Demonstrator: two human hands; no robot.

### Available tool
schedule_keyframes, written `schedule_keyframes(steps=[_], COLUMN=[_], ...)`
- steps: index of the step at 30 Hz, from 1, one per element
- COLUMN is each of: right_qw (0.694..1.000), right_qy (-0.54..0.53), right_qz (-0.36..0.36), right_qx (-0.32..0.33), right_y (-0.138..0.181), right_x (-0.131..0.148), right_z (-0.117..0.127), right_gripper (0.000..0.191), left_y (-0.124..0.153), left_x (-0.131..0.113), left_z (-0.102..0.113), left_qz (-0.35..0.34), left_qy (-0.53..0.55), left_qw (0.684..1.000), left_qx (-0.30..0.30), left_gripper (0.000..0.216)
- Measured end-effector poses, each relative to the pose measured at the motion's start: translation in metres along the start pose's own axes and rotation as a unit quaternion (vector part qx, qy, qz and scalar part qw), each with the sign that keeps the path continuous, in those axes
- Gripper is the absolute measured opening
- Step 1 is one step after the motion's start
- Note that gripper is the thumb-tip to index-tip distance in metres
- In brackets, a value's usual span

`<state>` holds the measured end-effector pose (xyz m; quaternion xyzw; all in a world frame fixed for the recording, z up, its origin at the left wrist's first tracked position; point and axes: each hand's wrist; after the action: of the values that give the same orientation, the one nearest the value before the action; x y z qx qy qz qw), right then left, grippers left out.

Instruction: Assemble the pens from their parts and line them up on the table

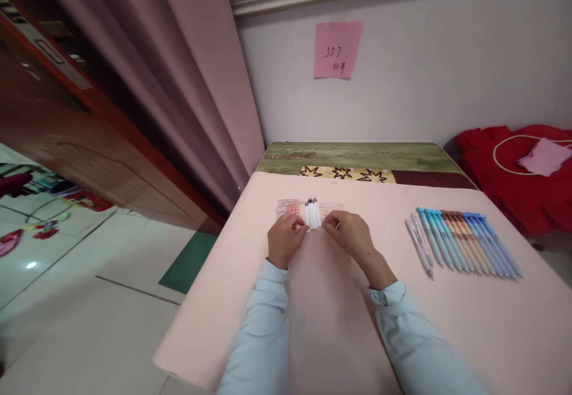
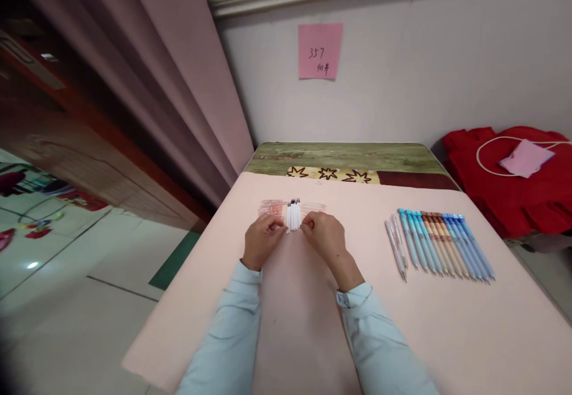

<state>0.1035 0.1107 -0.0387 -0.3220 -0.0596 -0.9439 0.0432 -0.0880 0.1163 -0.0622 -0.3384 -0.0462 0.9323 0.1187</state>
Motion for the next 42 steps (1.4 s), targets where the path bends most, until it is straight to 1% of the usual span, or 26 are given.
schedule_keyframes(steps=[3,5,8,11,18,25,28,31,33,35,38,40,42], right_qw=[1.000,1.000,0.999,0.999,1.000,1.000,0.999,0.998,0.997,0.997,0.996,0.995,0.993], right_qy=[0.012,0.020,0.031,0.034,0.028,0.024,0.024,0.012,0.008,0.014,0.036,0.056,0.074], right_qz=[-0.003,-0.011,-0.014,-0.014,-0.013,-0.017,-0.023,-0.049,-0.064,-0.070,-0.076,-0.081,-0.085], right_qx=[0.012,0.008,0.001,-0.003,0.001,-0.001,-0.006,-0.030,-0.039,-0.024,0.015,0.026,0.023], right_y=[0.001,0.001,-0.001,-0.001,0.001,0.001,-0.001,-0.002,-0.003,-0.003,-0.002,-0.002,-0.001], right_x=[0.003,0.000,-0.004,-0.006,-0.002,-0.002,-0.006,-0.014,-0.019,-0.023,-0.024,-0.021,-0.017], right_z=[-0.003,-0.002,0.001,0.001,0.003,0.006,0.008,0.012,0.016,0.019,0.019,0.017,0.014], right_gripper=[0.011,0.013,0.016,0.018,0.019,0.020,0.021,0.020,0.016,0.013,0.010,0.008,0.007], left_y=[0.005,0.008,0.010,0.010,0.006,0.007,0.008,0.007,0.006,0.005,0.002,0.001,0.001], left_x=[-0.016,-0.023,-0.027,-0.028,-0.022,-0.032,-0.034,-0.033,-0.031,-0.028,-0.023,-0.021,-0.020], left_z=[-0.010,-0.015,-0.018,-0.018,-0.023,-0.020,-0.019,-0.019,-0.020,-0.022,-0.026,-0.028,-0.028], left_qz=[0.046,0.084,0.126,0.140,0.148,0.182,0.184,0.165,0.124,0.073,0.020,0.001,-0.015], left_qy=[-0.082,-0.106,-0.122,-0.125,-0.142,-0.186,-0.184,-0.155,-0.108,-0.037,0.053,0.075,0.079], left_qw=[0.995,0.990,0.984,0.982,0.978,0.964,0.965,0.974,0.985,0.993,0.992,0.989,0.988], left_qx=[0.036,0.041,0.034,0.031,0.032,0.050,0.040,-0.016,-0.061,-0.090,-0.114,-0.127,-0.134], left_gripper=[0.015,0.018,0.015,0.014,0.011,0.020,0.019,0.015,0.013,0.013,0.016,0.016,0.014])
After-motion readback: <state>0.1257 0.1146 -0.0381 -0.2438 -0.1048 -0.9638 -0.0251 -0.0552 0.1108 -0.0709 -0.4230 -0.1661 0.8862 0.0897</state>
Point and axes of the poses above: each hand's wrist, its own y-axis away from the middle knuckle, its own z-axis out of the back of the hand, x = y × z, and after that the axes turned 10 degrees about x, right-handed
